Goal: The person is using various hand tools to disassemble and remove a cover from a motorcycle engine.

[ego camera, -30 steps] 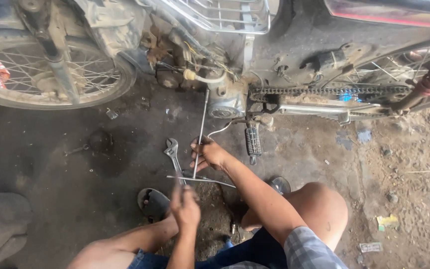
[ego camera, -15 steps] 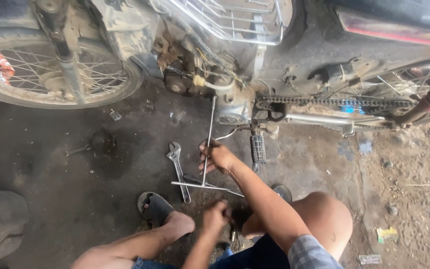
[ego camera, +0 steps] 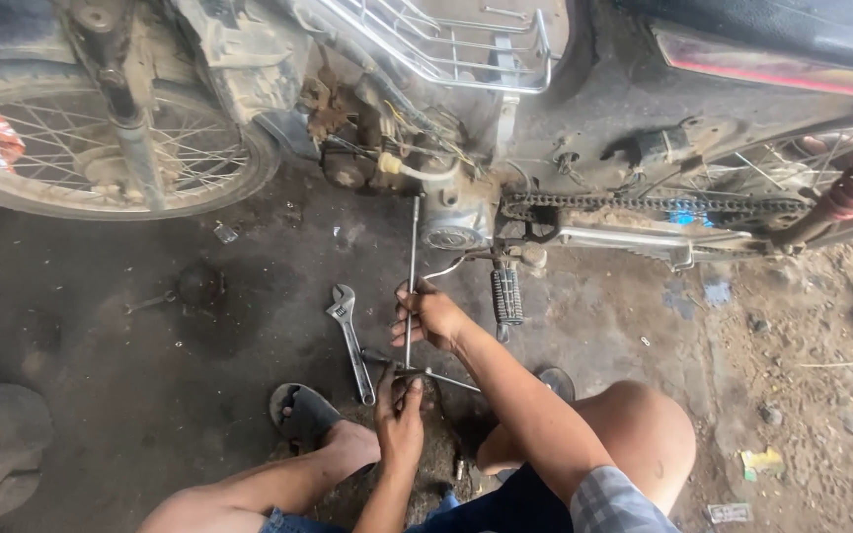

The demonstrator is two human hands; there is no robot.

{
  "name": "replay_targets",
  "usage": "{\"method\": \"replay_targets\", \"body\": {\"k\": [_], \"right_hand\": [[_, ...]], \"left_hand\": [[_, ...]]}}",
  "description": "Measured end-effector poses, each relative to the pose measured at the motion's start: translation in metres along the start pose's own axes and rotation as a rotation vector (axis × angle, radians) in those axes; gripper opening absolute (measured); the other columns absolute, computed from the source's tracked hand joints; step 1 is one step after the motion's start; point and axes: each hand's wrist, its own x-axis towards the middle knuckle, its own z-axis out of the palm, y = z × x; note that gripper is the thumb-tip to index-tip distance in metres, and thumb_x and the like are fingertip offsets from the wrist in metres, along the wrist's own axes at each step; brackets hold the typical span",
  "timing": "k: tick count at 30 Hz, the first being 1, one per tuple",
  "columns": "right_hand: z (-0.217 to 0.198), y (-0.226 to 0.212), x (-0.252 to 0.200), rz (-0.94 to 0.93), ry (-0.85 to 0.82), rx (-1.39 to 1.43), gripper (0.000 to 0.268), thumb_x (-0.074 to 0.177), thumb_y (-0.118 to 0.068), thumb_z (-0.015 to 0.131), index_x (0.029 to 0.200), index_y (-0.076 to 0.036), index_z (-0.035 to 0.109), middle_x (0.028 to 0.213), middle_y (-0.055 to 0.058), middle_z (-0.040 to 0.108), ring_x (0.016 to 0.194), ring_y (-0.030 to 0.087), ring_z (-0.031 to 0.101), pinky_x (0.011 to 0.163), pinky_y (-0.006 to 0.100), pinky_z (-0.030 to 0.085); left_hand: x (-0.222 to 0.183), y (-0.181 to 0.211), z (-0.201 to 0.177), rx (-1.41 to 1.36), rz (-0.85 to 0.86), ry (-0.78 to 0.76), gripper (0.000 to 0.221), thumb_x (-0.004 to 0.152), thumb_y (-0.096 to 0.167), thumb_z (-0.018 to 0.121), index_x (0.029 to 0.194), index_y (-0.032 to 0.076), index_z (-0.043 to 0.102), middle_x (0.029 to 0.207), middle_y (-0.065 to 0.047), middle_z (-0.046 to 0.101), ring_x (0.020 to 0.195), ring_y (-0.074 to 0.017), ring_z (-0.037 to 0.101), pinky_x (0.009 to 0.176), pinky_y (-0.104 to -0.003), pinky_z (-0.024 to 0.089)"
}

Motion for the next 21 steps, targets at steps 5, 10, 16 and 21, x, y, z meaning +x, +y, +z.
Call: {"method": "replay_targets", "body": {"k": [5,10,16,21], "right_hand": [[-0.003,-0.006,-0.006,-0.013,0.018,0.043,0.010,0.107,-0.017,0.054,0.106,-0.008,0.050,0.074,0.010,0.055,0.063,0.034,0.069,0.059,0.060,0.063],[-0.006,-0.004,-0.004,-0.022,-0.059,0.118,0.011,0.107,-0.014,0.051,0.116,-0.007,0.052,0.075,0.010,0.057,0.063,0.031,0.068,0.061,0.058,0.064],[-0.008,0.000,-0.002,-0.036,-0.117,0.167,0.019,0.108,-0.015,0.048,0.124,-0.007,0.054,0.077,0.009,0.059,0.067,0.030,0.070,0.067,0.056,0.065],[-0.014,-0.009,-0.002,-0.049,-0.142,0.223,0.020,0.109,-0.014,0.044,0.125,-0.006,0.053,0.078,0.010,0.061,0.071,0.035,0.072,0.070,0.061,0.063]], "left_hand": [[0.000,0.003,-0.001,0.025,0.002,-0.031,0.057,0.091,0.035,0.064,0.143,0.012,0.058,0.110,-0.012,0.077,0.079,-0.0228,0.076,0.076,-0.033,0.063],[0.001,0.009,-0.010,0.367,0.261,0.072,0.056,0.089,0.041,0.068,0.139,0.014,0.061,0.112,-0.007,0.071,0.094,-0.0191,0.073,0.082,-0.034,0.059],[0.008,0.017,-0.024,0.664,0.675,0.178,0.052,0.089,0.044,0.071,0.133,0.019,0.062,0.124,-0.016,0.061,0.106,-0.0369,0.068,0.081,-0.051,0.057],[0.012,0.022,-0.025,0.816,0.628,0.139,0.058,0.089,0.055,0.064,0.138,0.024,0.060,0.134,-0.013,0.057,0.116,-0.0387,0.064,0.082,-0.054,0.057]]}}
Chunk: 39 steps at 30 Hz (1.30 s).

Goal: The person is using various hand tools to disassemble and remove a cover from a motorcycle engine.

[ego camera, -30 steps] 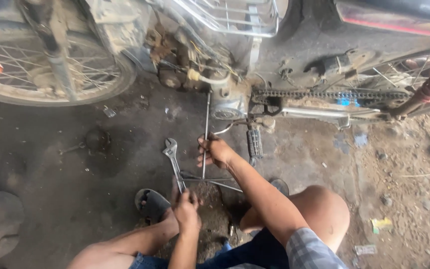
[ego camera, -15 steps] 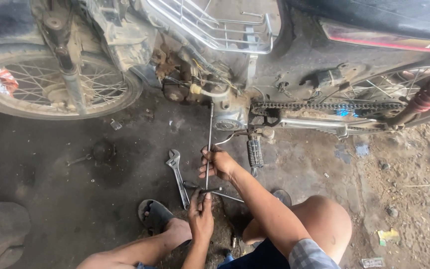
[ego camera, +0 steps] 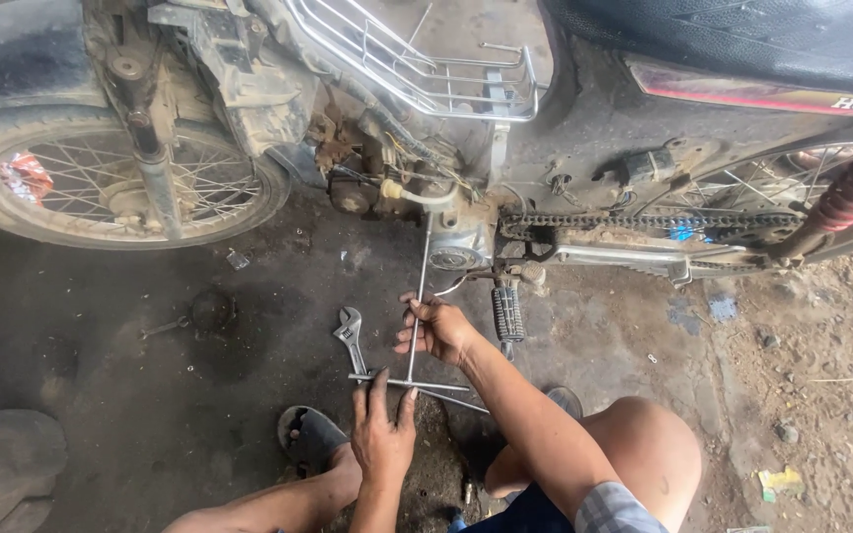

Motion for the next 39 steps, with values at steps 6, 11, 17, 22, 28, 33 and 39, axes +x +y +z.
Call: {"method": "replay_targets", "body": {"k": [6,11,17,22,28,33,39], "right_hand": [[0.000,0.003,-0.004,0.015,-0.015,-0.023,0.027,0.108,-0.016,0.045,0.133,-0.006,0.053,0.078,0.008,0.060,0.068,0.031,0.072,0.066,0.055,0.065],[0.002,0.002,-0.005,0.029,-0.014,-0.025,0.029,0.109,-0.016,0.044,0.135,-0.005,0.051,0.078,0.008,0.062,0.070,0.032,0.073,0.069,0.056,0.065],[0.003,0.005,-0.006,0.026,0.000,-0.017,0.030,0.108,-0.014,0.043,0.135,-0.005,0.052,0.077,0.008,0.061,0.068,0.031,0.072,0.067,0.056,0.065],[0.000,0.007,-0.003,0.029,0.017,-0.005,0.031,0.109,-0.016,0.043,0.136,-0.005,0.052,0.078,0.009,0.061,0.069,0.031,0.072,0.068,0.056,0.065],[-0.004,0.011,-0.001,0.018,0.007,-0.014,0.035,0.108,-0.016,0.043,0.140,-0.005,0.052,0.078,0.008,0.061,0.068,0.029,0.071,0.067,0.056,0.065],[0.003,0.009,-0.004,0.012,0.031,-0.018,0.036,0.108,-0.015,0.044,0.141,-0.006,0.052,0.078,0.008,0.062,0.066,0.029,0.071,0.064,0.054,0.065],[0.009,0.003,-0.003,-0.029,0.079,-0.116,0.036,0.107,-0.014,0.047,0.141,-0.006,0.054,0.077,0.008,0.061,0.066,0.029,0.070,0.062,0.053,0.065]], "left_hand": [[-0.006,0.010,-0.008,0.042,0.100,0.093,0.056,0.085,0.058,0.070,0.132,0.026,0.067,0.121,-0.012,0.064,0.102,-0.0357,0.070,0.076,-0.049,0.058],[-0.003,0.010,-0.008,0.031,0.201,0.166,0.050,0.087,0.051,0.073,0.125,0.020,0.070,0.116,-0.010,0.065,0.102,-0.0342,0.070,0.079,-0.046,0.057],[-0.002,0.013,-0.011,0.026,0.213,0.183,0.047,0.087,0.050,0.073,0.122,0.018,0.072,0.110,-0.010,0.065,0.097,-0.0330,0.071,0.075,-0.045,0.058],[-0.001,0.012,-0.010,0.047,0.232,0.183,0.046,0.087,0.048,0.075,0.122,0.018,0.072,0.111,-0.011,0.066,0.097,-0.0331,0.071,0.077,-0.044,0.058],[-0.004,0.010,-0.008,0.109,0.273,0.186,0.041,0.088,0.043,0.076,0.121,0.019,0.071,0.113,-0.006,0.066,0.096,-0.0314,0.070,0.076,-0.044,0.057],[-0.002,0.002,-0.005,0.097,0.213,0.156,0.042,0.087,0.043,0.076,0.121,0.020,0.071,0.111,-0.006,0.066,0.097,-0.0320,0.069,0.076,-0.047,0.056],[0.001,0.000,0.007,0.211,-0.038,-0.209,0.075,0.086,0.073,0.056,0.137,0.017,0.055,0.117,-0.015,0.065,0.098,-0.0350,0.069,0.077,-0.049,0.058]]}}
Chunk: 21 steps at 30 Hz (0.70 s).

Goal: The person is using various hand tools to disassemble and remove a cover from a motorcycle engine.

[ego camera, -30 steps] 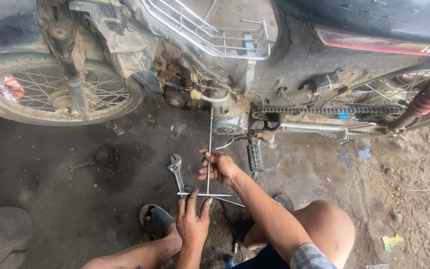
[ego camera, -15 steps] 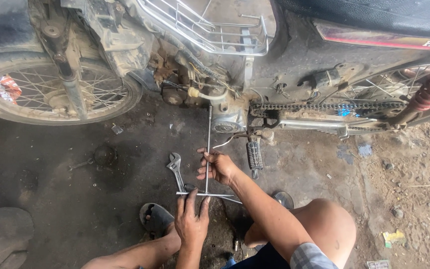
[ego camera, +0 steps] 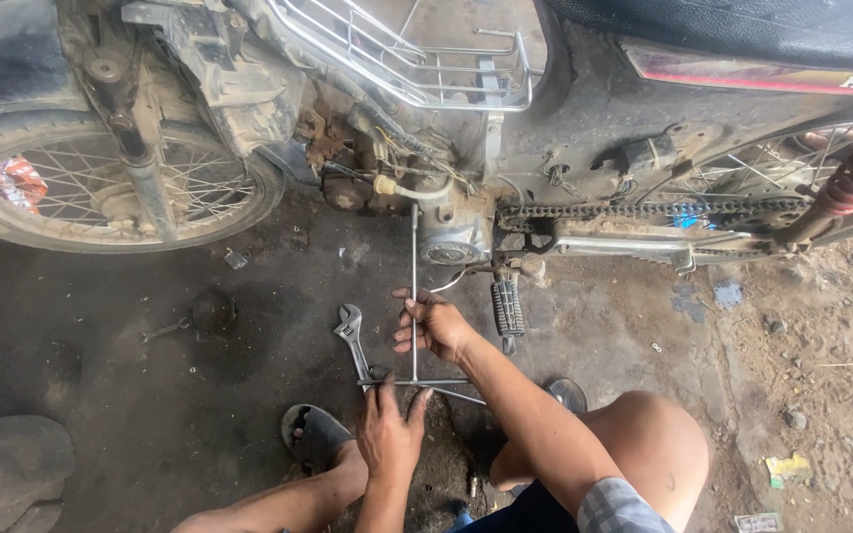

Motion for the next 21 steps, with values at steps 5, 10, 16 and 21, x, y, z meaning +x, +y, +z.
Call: {"method": "replay_targets", "body": {"k": [5,10,16,21], "right_hand": [[-0.003,0.000,-0.004,0.052,-0.046,0.038,0.039,0.108,-0.014,0.044,0.145,-0.007,0.050,0.079,0.007,0.061,0.069,0.029,0.071,0.066,0.052,0.066],[-0.007,0.006,-0.001,0.055,-0.023,0.039,0.037,0.108,-0.014,0.044,0.143,-0.007,0.052,0.078,0.008,0.061,0.067,0.028,0.071,0.065,0.052,0.066],[0.000,0.002,-0.006,0.044,-0.028,0.074,0.037,0.108,-0.015,0.043,0.143,-0.007,0.053,0.079,0.007,0.061,0.067,0.027,0.070,0.066,0.051,0.066],[-0.005,0.012,-0.001,0.014,-0.080,0.148,0.037,0.108,-0.014,0.043,0.144,-0.006,0.052,0.080,0.008,0.060,0.066,0.026,0.069,0.067,0.052,0.066]], "left_hand": [[-0.003,0.004,-0.002,0.009,-0.002,0.067,0.075,0.081,0.076,0.061,0.127,0.017,0.062,0.114,-0.016,0.068,0.097,-0.0373,0.071,0.073,-0.051,0.057],[-0.003,0.001,-0.001,0.021,0.038,0.122,0.072,0.080,0.075,0.064,0.122,0.016,0.065,0.108,-0.015,0.068,0.092,-0.0368,0.070,0.071,-0.051,0.055],[-0.001,-0.002,-0.002,0.073,0.050,0.140,0.072,0.080,0.076,0.062,0.122,0.018,0.065,0.111,-0.015,0.067,0.095,-0.0359,0.070,0.071,-0.050,0.057],[0.000,-0.003,-0.011,0.110,0.187,0.262,0.062,0.082,0.064,0.072,0.120,0.015,0.068,0.104,-0.014,0.067,0.092,-0.0345,0.068,0.078,-0.049,0.055]]}}
